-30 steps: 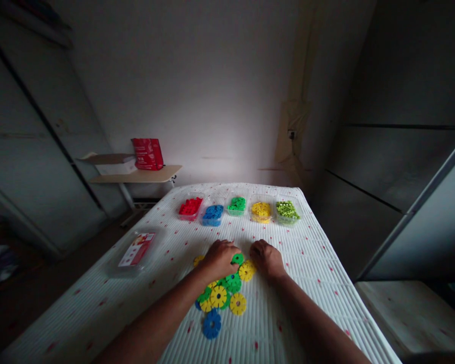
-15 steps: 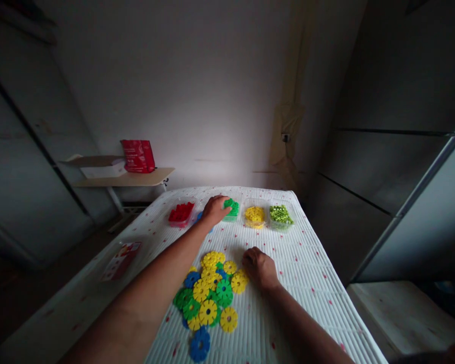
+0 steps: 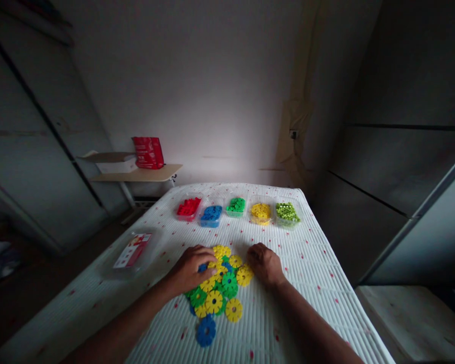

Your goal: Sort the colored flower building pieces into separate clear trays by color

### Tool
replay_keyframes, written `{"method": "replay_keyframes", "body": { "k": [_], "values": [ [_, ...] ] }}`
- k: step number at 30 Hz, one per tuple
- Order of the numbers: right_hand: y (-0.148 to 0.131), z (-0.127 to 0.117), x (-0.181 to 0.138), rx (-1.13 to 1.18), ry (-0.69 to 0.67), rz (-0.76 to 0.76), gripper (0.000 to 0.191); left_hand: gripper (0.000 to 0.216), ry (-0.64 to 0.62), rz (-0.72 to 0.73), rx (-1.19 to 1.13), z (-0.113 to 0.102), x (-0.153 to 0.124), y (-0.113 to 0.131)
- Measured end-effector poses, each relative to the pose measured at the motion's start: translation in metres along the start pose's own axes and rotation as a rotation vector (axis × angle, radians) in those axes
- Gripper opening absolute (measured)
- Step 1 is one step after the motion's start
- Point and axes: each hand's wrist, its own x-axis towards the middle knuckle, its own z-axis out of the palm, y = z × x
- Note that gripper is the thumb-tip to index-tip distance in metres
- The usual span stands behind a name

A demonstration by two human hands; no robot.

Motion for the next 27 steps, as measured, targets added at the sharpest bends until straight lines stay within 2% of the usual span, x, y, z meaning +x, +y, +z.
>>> {"method": "replay_keyframes", "body": {
  "k": [4,6,8,12,15,17,20,23,25,27],
  "values": [
    [-0.016,0.004,-0.005,0.022,-0.031,-0.310,0.033,0.048,-0.076,0.074,0.083,-0.002,-0.040,0.010],
    [-0.031,0.009,-0.008,-0.035,-0.100,-0.449,0.041,0.055,-0.112,0.064,0.126,0.002,-0.050,0.012],
    [-0.044,0.014,-0.011,-0.115,-0.178,-0.516,0.049,0.060,-0.130,0.016,0.167,0.010,-0.054,0.011],
    [-0.050,0.016,-0.011,-0.217,-0.228,-0.435,0.048,0.060,-0.096,-0.157,0.252,0.027,-0.051,0.006],
    [-0.038,0.009,-0.008,-0.257,-0.190,-0.332,0.041,0.060,-0.063,-0.282,0.297,0.032,-0.049,0.003],
    [-0.029,0.003,-0.008,-0.270,-0.168,-0.300,0.037,0.062,-0.052,-0.313,0.311,0.033,-0.048,0.003],
    [-0.019,-0.004,-0.007,-0.242,-0.156,-0.295,0.034,0.061,-0.029,-0.305,0.305,0.033,-0.050,0.001],
    [-0.010,-0.008,-0.006,-0.082,-0.173,-0.309,0.033,0.055,-0.024,-0.222,0.262,0.031,-0.054,-0.004],
    [-0.003,-0.010,-0.004,0.071,-0.131,-0.234,0.034,0.052,-0.050,-0.120,0.218,0.030,-0.057,-0.006],
    [0.006,-0.014,-0.002,0.181,-0.034,-0.100,0.036,0.051,-0.087,-0.043,0.179,0.028,-0.059,-0.008]
  ]
}}
